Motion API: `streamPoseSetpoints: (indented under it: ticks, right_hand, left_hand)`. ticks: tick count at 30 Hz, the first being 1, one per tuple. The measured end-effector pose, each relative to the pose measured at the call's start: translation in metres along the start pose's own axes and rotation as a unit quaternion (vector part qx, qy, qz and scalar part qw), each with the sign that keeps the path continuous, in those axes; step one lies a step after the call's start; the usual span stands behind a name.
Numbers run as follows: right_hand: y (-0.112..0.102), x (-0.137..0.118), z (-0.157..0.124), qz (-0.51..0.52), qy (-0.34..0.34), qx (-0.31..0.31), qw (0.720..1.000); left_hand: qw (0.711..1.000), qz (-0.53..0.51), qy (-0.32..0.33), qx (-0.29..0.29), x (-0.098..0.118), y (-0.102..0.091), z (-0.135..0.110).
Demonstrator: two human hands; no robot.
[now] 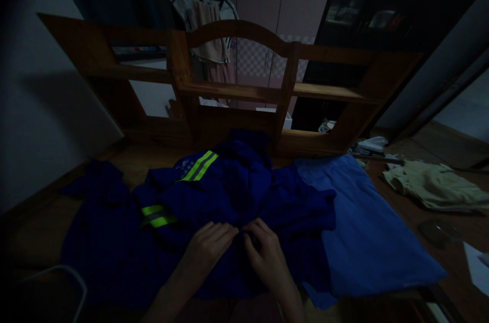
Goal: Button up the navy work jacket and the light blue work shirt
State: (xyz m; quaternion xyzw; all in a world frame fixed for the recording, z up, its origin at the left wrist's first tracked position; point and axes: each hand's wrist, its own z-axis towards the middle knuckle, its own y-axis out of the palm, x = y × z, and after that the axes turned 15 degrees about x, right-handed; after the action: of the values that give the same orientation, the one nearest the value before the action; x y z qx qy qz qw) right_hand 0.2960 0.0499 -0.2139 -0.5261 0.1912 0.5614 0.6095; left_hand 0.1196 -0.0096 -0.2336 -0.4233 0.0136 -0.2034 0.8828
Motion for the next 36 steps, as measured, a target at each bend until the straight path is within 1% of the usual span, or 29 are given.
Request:
streamPoseSetpoints:
  ticks: [2,6,8,10,14,21,24,27,30,33,36]
  right_hand:
    - [0.000,-0.001,0.001,0.007,-0.007,-0.001,1.000]
    - [0.000,-0.001,0.001,0.023,-0.017,-0.016,0.999]
    - [0.001,0.001,0.001,0.027,-0.019,-0.024,0.999]
    - [0.001,0.004,0.000,0.023,-0.014,-0.019,0.999]
    - [0.001,0.008,-0.001,0.006,0.003,0.000,1.000]
    - [0.000,0.006,-0.001,-0.003,0.015,-0.006,1.000]
    - [0.000,0.006,-0.001,-0.001,0.019,-0.007,1.000]
    - [0.000,0.007,-0.001,0.004,0.023,-0.009,1.000]
    - [-0.001,0.008,-0.001,0.013,0.028,-0.007,0.999]
    - [-0.001,0.010,-0.001,0.014,0.037,-0.002,0.999]
    - [0.000,0.011,-0.001,0.004,0.047,0.002,0.999]
  left_hand:
    - [1.000,0.000,0.006,-0.016,-0.001,-0.001,0.000]
    - [1.000,0.011,-0.016,-0.019,0.001,-0.003,0.000]
    - [0.999,0.004,-0.022,-0.032,0.002,-0.003,0.000]
    - [0.999,-0.010,-0.024,-0.046,0.002,-0.002,-0.002]
    - [0.998,-0.025,-0.040,-0.031,0.002,0.000,-0.005]
    - [0.995,-0.046,-0.085,-0.028,0.003,-0.002,-0.004]
    - [0.990,-0.089,-0.107,-0.001,0.002,0.000,-0.003]
    - [0.977,-0.148,-0.149,0.034,0.002,0.003,-0.001]
    - [0.955,-0.205,-0.208,0.057,0.002,0.003,0.001]
    - [0.933,-0.247,-0.255,0.059,0.003,-0.002,0.004]
    - [0.915,-0.281,-0.284,0.049,0.002,-0.006,0.008]
